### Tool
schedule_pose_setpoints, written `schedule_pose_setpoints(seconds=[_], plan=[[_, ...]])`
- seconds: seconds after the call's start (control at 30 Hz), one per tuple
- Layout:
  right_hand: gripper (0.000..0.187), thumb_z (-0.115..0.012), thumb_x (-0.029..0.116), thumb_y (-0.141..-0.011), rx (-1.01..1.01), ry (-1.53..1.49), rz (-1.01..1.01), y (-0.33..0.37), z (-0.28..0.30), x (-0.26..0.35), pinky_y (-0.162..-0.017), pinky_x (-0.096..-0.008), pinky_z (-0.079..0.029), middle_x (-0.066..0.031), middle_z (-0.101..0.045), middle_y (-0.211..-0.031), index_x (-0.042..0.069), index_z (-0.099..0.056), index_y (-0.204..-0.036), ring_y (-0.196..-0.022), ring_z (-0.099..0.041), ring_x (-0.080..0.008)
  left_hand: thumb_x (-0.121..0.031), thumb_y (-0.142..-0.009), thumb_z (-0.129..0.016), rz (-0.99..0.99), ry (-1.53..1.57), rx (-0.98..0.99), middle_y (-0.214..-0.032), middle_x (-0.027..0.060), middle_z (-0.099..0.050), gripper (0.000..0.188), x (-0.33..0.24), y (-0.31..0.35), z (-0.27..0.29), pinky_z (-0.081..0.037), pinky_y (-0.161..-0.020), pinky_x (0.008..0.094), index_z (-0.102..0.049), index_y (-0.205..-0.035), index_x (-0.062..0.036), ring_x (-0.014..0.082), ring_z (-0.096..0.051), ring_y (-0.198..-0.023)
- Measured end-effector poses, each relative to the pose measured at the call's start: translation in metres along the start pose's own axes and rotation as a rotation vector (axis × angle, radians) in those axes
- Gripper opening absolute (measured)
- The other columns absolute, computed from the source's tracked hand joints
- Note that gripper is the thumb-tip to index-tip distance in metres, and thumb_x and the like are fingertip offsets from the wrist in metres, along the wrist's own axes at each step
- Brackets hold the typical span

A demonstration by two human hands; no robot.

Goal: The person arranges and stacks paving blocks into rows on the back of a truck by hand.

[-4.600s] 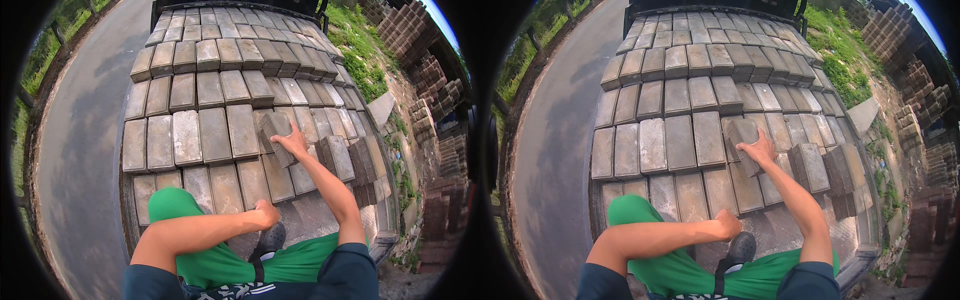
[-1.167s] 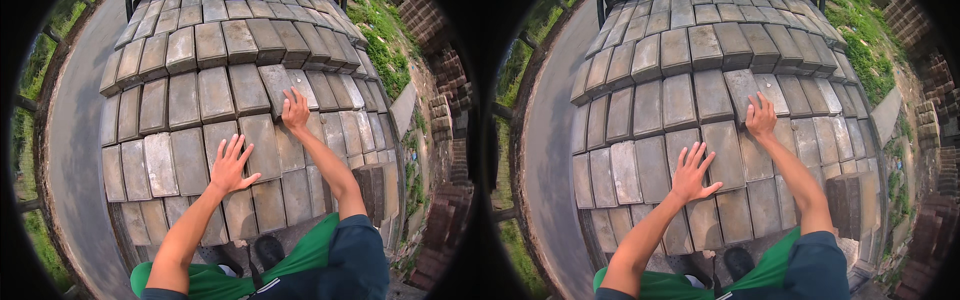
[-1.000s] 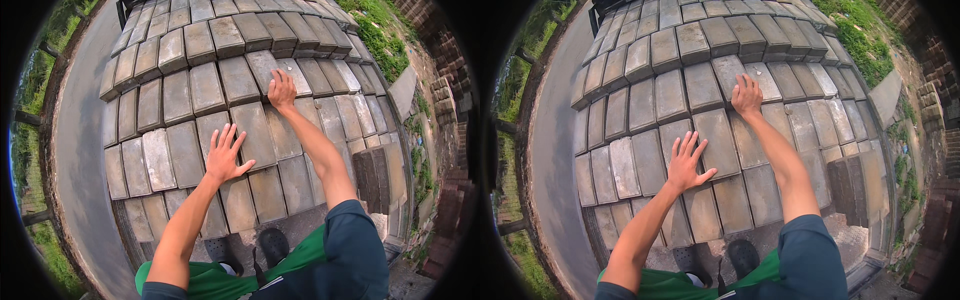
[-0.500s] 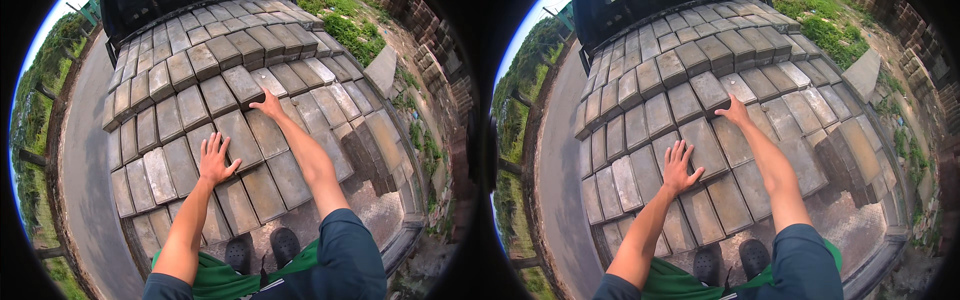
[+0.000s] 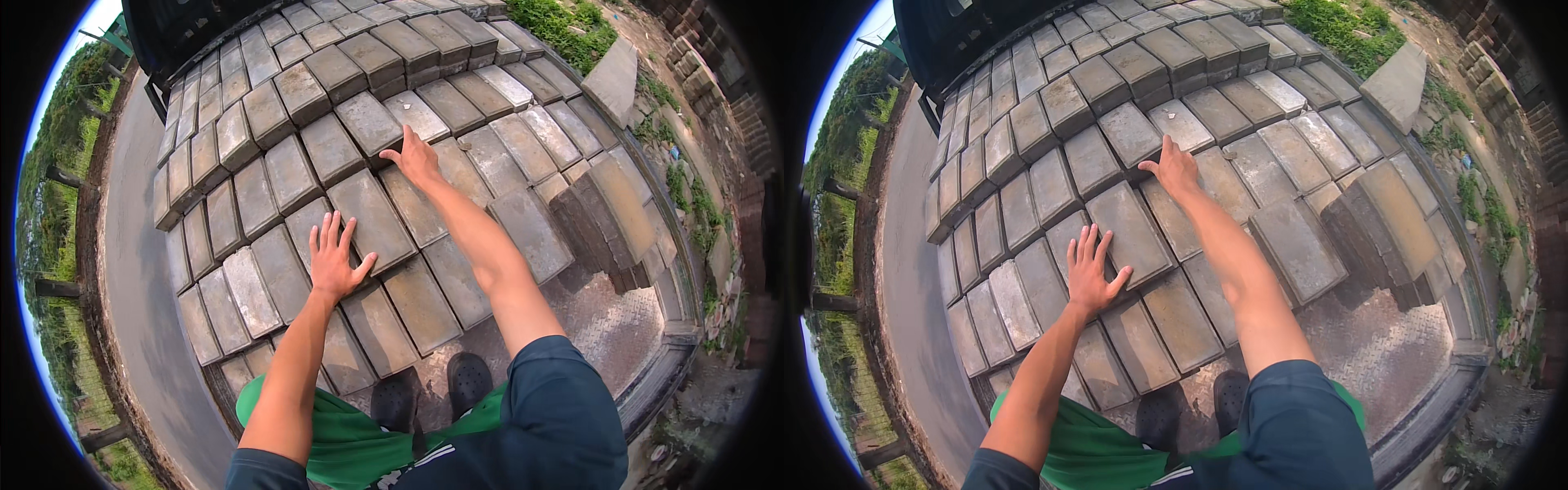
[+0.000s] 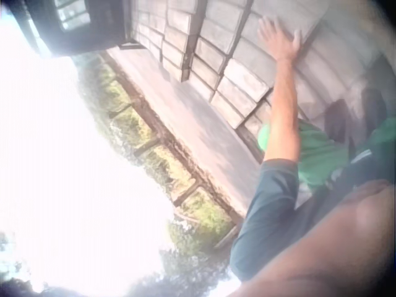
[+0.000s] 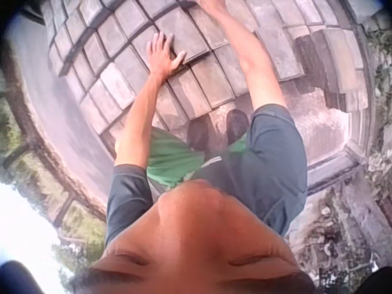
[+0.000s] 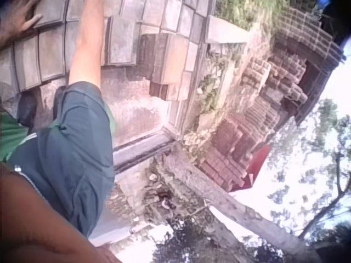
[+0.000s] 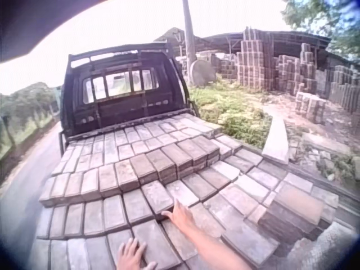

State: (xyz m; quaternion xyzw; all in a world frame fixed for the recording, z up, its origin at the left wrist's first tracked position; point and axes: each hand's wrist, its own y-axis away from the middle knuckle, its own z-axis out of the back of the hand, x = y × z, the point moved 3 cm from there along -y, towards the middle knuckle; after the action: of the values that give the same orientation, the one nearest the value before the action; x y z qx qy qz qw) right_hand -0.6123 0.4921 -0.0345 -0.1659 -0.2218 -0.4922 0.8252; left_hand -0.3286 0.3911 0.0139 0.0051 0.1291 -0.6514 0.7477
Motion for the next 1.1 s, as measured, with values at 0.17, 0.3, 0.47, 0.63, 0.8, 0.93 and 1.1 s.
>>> schedule_pose_setpoints(seconds=[0.17,0.3,0.47,0.63,0.8,0.93,1.1], plan=[[0.100,-0.065,0.061,-0.091,0.159,0.304,-0.003,0.010,0.034,0.008,-0.105,-0.0502,-0.046,-0.0149,-0.056,-0.143,0.002,-0.022,-0.159,-0.130,-0.055,-0.0337,-0.056,-0.091,-0.062,-0.007,0.024,0.018,-0.162,0.0191,-0.034,0.078,-0.006,-0.001,0.001,-0.013,-0.125,0.0520,-0.045,-0.151,-0.0082,0.0349,-0.024,-0.153],[0.052,-0.059,0.050,-0.098,0.435,0.409,0.186,0.040,0.085,0.013,-0.096,-0.0533,-0.051,-0.0202,-0.067,-0.124,0.003,-0.068,-0.121,-0.116,-0.065,-0.0370,-0.054,-0.092,-0.063,0.026,0.008,0.009,-0.162,0.0191,-0.034,0.077,0.006,0.008,0.011,-0.014,-0.125,0.0517,-0.045,-0.151,-0.0081,0.0349,-0.025,-0.153],[0.055,-0.061,0.047,-0.099,0.282,0.349,0.010,0.111,0.158,-0.081,-0.097,-0.0552,-0.051,-0.0233,-0.060,-0.133,0.002,-0.058,-0.130,-0.121,-0.061,-0.0403,-0.058,-0.091,-0.062,-0.002,-0.033,-0.078,-0.160,0.0167,-0.038,0.077,0.003,0.005,-0.001,-0.017,-0.125,0.0506,-0.048,-0.149,-0.0099,0.0326,-0.028,-0.152],[0.129,-0.070,0.082,-0.071,0.516,0.566,-0.430,0.220,0.178,-0.119,-0.104,-0.0591,-0.043,-0.0268,-0.040,-0.149,0.015,-0.011,-0.164,-0.134,-0.048,-0.0442,-0.061,-0.091,-0.059,-0.004,-0.010,-0.124,-0.158,0.0172,-0.041,0.077,0.005,0.010,-0.003,-0.018,-0.125,0.0509,-0.049,-0.149,-0.0103,0.0324,-0.031,-0.151],[0.129,-0.076,0.073,-0.069,0.295,0.486,-0.417,0.236,0.173,-0.131,-0.108,-0.0561,-0.036,-0.0265,-0.037,-0.148,0.022,-0.007,-0.165,-0.136,-0.042,-0.0427,-0.059,-0.092,-0.059,0.000,0.003,-0.127,-0.158,0.0182,-0.040,0.076,-0.001,0.006,0.000,-0.018,-0.125,0.0509,-0.049,-0.149,-0.0100,0.0334,-0.030,-0.151],[0.118,-0.080,0.057,-0.067,0.188,0.411,-0.413,0.233,0.169,-0.127,-0.108,-0.0553,-0.036,-0.0267,-0.040,-0.145,0.025,-0.020,-0.163,-0.133,-0.045,-0.0439,-0.057,-0.091,-0.061,0.006,-0.020,-0.126,-0.158,0.0191,-0.040,0.075,0.001,0.009,-0.002,-0.018,-0.124,0.0516,-0.050,-0.148,-0.0094,0.0343,-0.030,-0.150],[0.114,-0.080,0.056,-0.067,0.162,0.368,-0.388,0.236,0.166,-0.124,-0.108,-0.0562,-0.036,-0.0288,-0.043,-0.143,0.025,-0.025,-0.162,-0.132,-0.045,-0.0451,-0.058,-0.090,-0.062,0.021,0.000,-0.114,-0.157,0.0190,-0.040,0.076,0.002,0.008,0.001,-0.018,-0.124,0.0525,-0.050,-0.148,-0.0104,0.0339,-0.030,-0.150]])
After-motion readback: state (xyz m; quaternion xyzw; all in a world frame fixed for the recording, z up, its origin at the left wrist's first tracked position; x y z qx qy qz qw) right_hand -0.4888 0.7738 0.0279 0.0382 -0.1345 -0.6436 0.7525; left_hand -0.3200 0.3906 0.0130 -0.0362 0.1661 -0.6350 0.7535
